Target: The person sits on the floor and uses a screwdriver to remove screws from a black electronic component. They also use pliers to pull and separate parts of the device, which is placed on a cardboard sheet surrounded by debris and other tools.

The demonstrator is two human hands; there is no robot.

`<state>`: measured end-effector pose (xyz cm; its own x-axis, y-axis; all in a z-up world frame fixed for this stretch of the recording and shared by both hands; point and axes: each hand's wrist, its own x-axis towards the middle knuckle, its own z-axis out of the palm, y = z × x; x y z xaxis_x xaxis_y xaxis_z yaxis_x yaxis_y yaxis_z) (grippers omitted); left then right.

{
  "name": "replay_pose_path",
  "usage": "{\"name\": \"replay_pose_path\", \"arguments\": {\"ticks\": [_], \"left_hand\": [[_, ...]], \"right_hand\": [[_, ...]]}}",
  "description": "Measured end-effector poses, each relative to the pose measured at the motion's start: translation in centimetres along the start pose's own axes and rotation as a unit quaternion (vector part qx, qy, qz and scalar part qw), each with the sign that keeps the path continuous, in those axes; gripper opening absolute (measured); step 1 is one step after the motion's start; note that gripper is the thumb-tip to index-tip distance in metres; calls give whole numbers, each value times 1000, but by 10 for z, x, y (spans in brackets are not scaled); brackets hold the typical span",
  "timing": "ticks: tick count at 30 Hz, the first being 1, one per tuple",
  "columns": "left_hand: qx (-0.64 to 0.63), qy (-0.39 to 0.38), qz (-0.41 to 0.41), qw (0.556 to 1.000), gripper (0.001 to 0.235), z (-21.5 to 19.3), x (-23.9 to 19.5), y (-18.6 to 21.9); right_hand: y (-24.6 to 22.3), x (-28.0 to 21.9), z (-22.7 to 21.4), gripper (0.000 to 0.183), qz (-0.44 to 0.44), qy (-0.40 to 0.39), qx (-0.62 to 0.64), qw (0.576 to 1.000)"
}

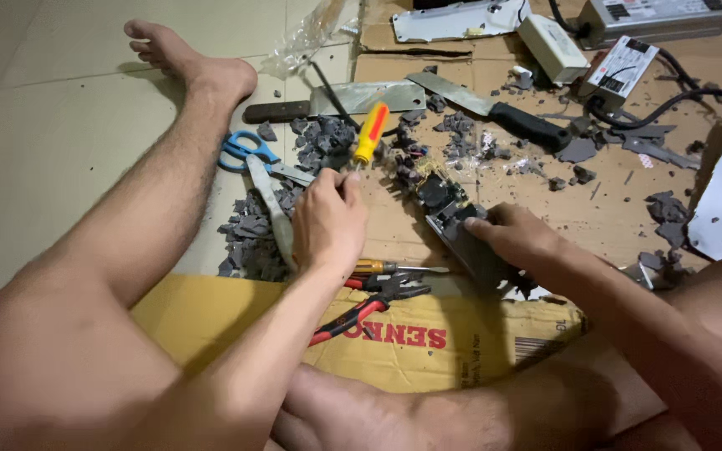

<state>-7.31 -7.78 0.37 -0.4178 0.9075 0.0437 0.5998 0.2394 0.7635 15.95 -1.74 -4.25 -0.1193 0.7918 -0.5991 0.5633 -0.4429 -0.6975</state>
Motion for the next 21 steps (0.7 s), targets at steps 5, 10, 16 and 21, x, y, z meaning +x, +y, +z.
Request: {"name": "replay_pose_path", "arguments": {"ticks": [5,10,16,21], "left_hand": [[36,-29,-41,998,32,9,-12,-8],[68,-47,-64,995,32,22,-15,-29],[97,-117,-108,983,35,20,-22,-29],[89,-137,-112,980,34,17,-24,-25]], "right_hand": [[-6,8,-11,41,-216,213,-276,912],[3,45,-7,18,-265,158,-319,896],[-10,54,7,22,-248,104,-372,888],[-20,57,7,19,-259,104,-395,875]]}}
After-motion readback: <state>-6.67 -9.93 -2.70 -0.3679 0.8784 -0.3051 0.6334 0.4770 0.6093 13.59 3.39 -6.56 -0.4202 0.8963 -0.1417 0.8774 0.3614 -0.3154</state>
